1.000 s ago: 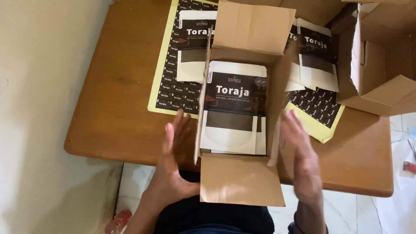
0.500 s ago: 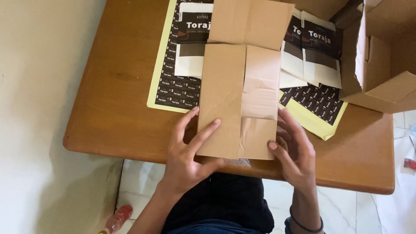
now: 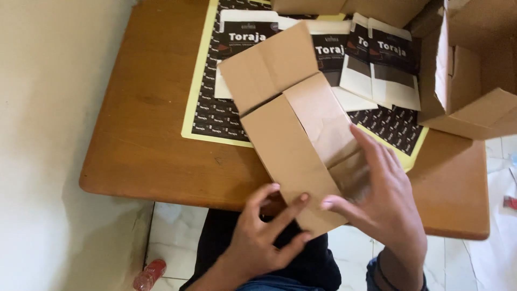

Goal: Folding the tops of coffee bags and organizing them into cardboard shipping boxes.

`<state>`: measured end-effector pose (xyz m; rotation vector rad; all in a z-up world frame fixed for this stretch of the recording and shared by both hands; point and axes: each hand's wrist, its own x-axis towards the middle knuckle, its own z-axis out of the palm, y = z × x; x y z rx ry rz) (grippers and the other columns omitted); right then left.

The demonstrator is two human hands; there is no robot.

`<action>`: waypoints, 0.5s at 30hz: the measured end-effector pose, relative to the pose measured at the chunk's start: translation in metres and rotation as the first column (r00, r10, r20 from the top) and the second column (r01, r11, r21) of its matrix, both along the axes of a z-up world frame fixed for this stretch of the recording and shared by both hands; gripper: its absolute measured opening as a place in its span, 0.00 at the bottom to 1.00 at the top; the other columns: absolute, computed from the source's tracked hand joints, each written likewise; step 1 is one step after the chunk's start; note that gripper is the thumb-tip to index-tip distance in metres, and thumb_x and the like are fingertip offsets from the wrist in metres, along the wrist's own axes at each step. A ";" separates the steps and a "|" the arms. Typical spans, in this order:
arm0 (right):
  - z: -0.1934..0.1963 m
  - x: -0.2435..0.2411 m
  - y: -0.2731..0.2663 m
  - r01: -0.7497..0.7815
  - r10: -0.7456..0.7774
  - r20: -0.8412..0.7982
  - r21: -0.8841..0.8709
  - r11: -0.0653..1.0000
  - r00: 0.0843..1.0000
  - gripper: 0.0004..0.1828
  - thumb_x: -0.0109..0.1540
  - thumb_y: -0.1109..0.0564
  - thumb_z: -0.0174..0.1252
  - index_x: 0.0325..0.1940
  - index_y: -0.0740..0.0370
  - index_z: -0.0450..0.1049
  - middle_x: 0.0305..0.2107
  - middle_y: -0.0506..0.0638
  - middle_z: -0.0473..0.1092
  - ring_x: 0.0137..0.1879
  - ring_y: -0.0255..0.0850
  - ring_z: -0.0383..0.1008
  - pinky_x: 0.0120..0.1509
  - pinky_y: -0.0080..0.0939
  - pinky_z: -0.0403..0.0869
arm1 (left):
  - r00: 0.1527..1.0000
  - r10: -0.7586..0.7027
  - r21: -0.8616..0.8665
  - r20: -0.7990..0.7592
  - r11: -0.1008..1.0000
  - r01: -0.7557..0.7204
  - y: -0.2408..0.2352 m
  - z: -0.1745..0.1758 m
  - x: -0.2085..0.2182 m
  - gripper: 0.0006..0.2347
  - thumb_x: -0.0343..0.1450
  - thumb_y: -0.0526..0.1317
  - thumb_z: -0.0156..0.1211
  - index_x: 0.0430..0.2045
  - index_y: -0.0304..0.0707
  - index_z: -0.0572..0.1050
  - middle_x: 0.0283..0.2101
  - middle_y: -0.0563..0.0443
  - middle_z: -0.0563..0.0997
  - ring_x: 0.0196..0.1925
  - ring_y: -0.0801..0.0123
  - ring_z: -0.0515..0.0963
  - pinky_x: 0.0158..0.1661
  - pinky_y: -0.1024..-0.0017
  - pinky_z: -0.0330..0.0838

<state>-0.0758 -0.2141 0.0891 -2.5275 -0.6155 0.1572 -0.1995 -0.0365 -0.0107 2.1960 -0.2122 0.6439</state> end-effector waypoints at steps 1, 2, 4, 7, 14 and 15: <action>0.001 0.000 0.007 0.007 -0.007 -0.002 -0.003 1.000 1.000 0.65 0.44 0.26 0.62 0.77 0.61 0.53 0.71 0.57 0.59 0.74 0.53 0.57 0.71 0.63 0.58 | 1.000 -0.007 -0.003 -0.002 1.000 0.007 -0.006 0.001 0.002 0.23 0.71 0.52 0.67 0.60 0.53 0.73 0.59 0.31 0.68 0.55 0.53 0.79 0.55 0.64 0.80; 0.002 0.001 0.014 0.014 -0.022 -0.048 -0.164 0.986 0.999 0.71 0.41 0.19 0.59 0.79 0.55 0.46 0.73 0.59 0.51 0.76 0.56 0.51 0.71 0.68 0.54 | 0.996 -0.019 0.051 0.087 0.999 0.014 -0.013 0.002 0.004 0.19 0.72 0.51 0.65 0.54 0.44 0.76 0.55 0.31 0.71 0.53 0.50 0.79 0.52 0.59 0.79; -0.004 0.004 0.022 0.015 -0.045 -0.087 -0.320 0.947 0.995 0.76 0.38 0.12 0.56 0.81 0.48 0.40 0.76 0.61 0.43 0.78 0.59 0.44 0.71 0.73 0.51 | 0.983 -0.034 0.106 0.178 0.994 0.015 -0.021 0.003 0.006 0.18 0.73 0.51 0.63 0.48 0.36 0.78 0.51 0.30 0.74 0.50 0.46 0.78 0.50 0.54 0.78; -0.019 0.013 0.022 -0.026 0.054 0.055 -0.419 0.908 0.997 0.74 0.42 0.07 0.55 0.81 0.47 0.44 0.71 0.72 0.43 0.76 0.67 0.43 0.71 0.72 0.50 | 0.982 -0.072 0.008 0.176 0.997 0.072 -0.022 0.007 0.007 0.16 0.71 0.55 0.65 0.44 0.46 0.83 0.47 0.36 0.73 0.43 0.50 0.79 0.43 0.60 0.80; -0.021 0.039 -0.003 -0.237 0.237 -0.031 -0.253 0.938 0.971 0.71 0.44 0.20 0.69 0.81 0.47 0.46 0.73 0.67 0.42 0.79 0.63 0.34 0.78 0.65 0.37 | 0.939 0.337 -0.251 0.066 0.917 -0.311 0.034 0.011 0.026 0.17 0.69 0.40 0.58 0.52 0.44 0.69 0.47 0.57 0.74 0.46 0.70 0.74 0.52 0.69 0.68; -0.021 0.043 -0.008 -0.293 0.286 -0.064 -0.228 0.928 0.956 0.70 0.45 0.23 0.71 0.80 0.50 0.46 0.76 0.65 0.39 0.82 0.60 0.28 0.79 0.62 0.33 | 0.883 0.469 -0.463 -0.034 0.776 -0.430 0.040 0.022 0.038 0.28 0.66 0.36 0.67 0.59 0.35 0.59 0.53 0.48 0.64 0.48 0.66 0.67 0.51 0.70 0.66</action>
